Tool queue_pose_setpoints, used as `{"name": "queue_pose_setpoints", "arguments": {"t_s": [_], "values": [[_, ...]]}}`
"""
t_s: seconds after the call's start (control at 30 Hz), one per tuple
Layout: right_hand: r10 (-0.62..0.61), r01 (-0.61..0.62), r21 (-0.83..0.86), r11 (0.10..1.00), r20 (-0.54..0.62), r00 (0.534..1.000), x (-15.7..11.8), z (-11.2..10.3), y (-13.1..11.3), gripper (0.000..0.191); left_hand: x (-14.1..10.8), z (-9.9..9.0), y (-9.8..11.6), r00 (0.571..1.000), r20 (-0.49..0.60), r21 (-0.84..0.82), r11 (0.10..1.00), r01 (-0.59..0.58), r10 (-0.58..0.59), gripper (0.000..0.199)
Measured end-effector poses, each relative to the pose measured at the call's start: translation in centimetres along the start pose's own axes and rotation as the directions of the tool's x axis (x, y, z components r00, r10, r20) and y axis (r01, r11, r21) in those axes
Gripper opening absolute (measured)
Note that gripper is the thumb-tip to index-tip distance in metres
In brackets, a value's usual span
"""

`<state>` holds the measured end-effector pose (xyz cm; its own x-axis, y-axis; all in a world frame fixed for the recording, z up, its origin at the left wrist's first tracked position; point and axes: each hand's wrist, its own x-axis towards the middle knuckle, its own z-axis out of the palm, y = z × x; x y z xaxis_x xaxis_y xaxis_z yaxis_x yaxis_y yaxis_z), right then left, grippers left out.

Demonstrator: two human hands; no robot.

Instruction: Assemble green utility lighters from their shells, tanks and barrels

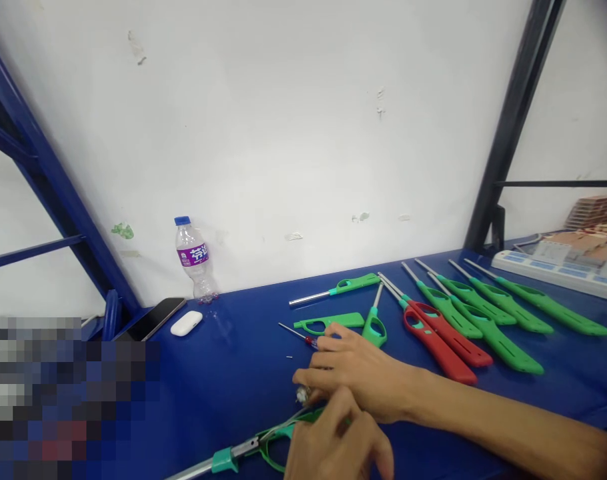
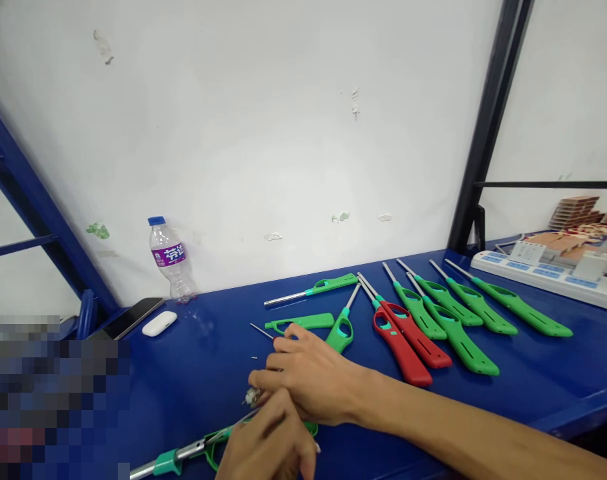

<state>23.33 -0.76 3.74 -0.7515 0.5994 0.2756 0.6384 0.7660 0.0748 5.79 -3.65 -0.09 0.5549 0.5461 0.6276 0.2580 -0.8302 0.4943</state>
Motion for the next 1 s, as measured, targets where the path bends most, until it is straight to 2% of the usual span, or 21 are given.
{"name": "queue_pose_setpoints", "arguments": {"t_s": [0.07, 0.13, 0.23, 0.27, 0.33, 0.4, 0.53, 0.67, 0.8, 1.0], "values": [[0.081, -0.081, 0.0, 0.997, -0.061, 0.995, 0.0, -0.2, 0.2, 0.022, 0.4, -0.9, 0.2, 0.988, -0.118, -0.062, 0.994, 0.091, -0.098, 0.029], [0.16, -0.154, 0.05, 0.987, -0.128, 0.979, -0.1, -0.4, 0.3, 0.02, 1.0, -3.1, -0.2, 0.926, -0.188, -0.165, 0.94, 0.299, -0.328, 0.011], [0.226, -0.194, 0.167, 0.967, -0.203, 0.953, -0.2, -0.4, 0.4, 0.023, 1.9, -6.7, -1.4, 0.82, -0.224, -0.246, 0.845, 0.475, -0.527, 0.028], [0.235, -0.194, 0.191, 0.962, -0.222, 0.946, -0.2, -0.3, 0.3, 0.023, 2.0, -7.4, -1.8, 0.807, -0.205, -0.273, 0.824, 0.497, -0.554, 0.033], [0.236, -0.184, 0.212, 0.96, -0.258, 0.937, -0.2, -0.3, 0.2, 0.024, 1.9, -7.8, -2.2, 0.802, -0.147, -0.311, 0.796, 0.519, -0.579, 0.037], [0.224, -0.163, 0.222, 0.961, -0.286, 0.932, -0.2, -0.3, 0.0, 0.027, 1.8, -7.1, -2.3, 0.81, -0.078, -0.338, 0.78, 0.527, -0.581, 0.036], [0.182, -0.113, 0.22, 0.969, -0.325, 0.928, -0.2, -0.4, -0.3, 0.032, 1.6, -5.4, -2.0, 0.805, -0.015, -0.37, 0.752, 0.546, -0.593, 0.035], [0.178, -0.114, 0.206, 0.972, -0.321, 0.93, -0.2, -0.3, -0.4, 0.029, 1.6, -5.3, -1.8, 0.799, 0.07, -0.37, 0.728, 0.577, -0.598, 0.037], [0.19, -0.134, 0.206, 0.969, -0.281, 0.941, -0.3, -0.3, -0.3, 0.024, 1.5, -5.3, -1.6, 0.807, 0.05, -0.373, 0.738, 0.562, -0.589, 0.036], [0.177, -0.126, 0.188, 0.974, -0.286, 0.942, -0.2, -0.4, -0.4, 0.028, 1.7, -5.0, -1.6, 0.813, 0.016, -0.377, 0.749, 0.544, -0.583, 0.037]]}}
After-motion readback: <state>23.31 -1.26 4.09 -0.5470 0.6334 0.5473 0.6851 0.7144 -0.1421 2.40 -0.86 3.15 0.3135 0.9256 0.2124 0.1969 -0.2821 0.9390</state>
